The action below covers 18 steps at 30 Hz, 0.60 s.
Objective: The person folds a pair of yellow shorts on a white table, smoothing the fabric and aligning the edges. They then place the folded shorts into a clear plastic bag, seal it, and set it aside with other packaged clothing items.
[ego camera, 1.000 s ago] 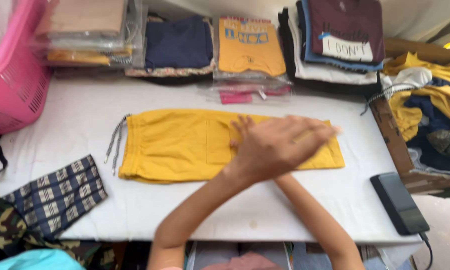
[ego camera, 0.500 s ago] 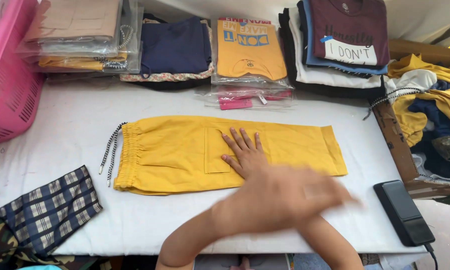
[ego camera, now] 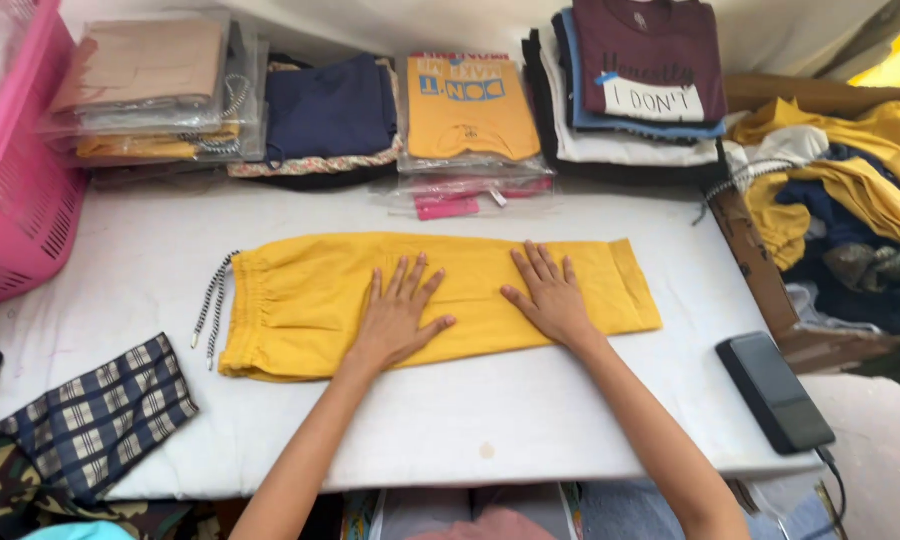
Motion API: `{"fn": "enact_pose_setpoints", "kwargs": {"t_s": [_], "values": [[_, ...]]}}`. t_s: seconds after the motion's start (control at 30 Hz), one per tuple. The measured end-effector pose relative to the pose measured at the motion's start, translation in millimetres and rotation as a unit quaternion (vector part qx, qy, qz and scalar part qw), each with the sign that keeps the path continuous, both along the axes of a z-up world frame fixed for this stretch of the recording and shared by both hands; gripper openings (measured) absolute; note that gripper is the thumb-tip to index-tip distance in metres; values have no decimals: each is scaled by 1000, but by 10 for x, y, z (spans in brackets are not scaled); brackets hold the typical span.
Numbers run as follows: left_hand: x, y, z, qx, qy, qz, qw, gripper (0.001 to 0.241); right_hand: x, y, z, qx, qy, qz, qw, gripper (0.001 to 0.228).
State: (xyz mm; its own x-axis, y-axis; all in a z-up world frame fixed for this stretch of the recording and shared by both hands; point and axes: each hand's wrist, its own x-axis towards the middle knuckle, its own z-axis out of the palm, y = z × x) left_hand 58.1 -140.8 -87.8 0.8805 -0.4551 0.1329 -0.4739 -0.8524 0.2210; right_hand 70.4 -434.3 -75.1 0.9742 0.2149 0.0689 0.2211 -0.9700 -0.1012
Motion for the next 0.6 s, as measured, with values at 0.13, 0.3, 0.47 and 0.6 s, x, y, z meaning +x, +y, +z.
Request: {"fn": "enact_pose_setpoints", "kwargs": {"t_s": [0.13, 0.3, 0.47, 0.6], "values": [[5, 13, -15, -25, -11, -4, 1000, 89, 82, -279, -78, 91, -34, 16, 995, 61], [-27, -52, -22, -21, -7, 1, 1000, 92, -38, -940, 96, 162, -77, -78, 981, 59], [-121, -573, 48, -25, -8, -39, 999, 97, -133, -1287, 102, 158, -61, -271, 948, 67], [-207, -984, -32, -34, 15, -81, 996, 95, -119, -1380, 139, 203, -56, -284, 935, 67]]}}
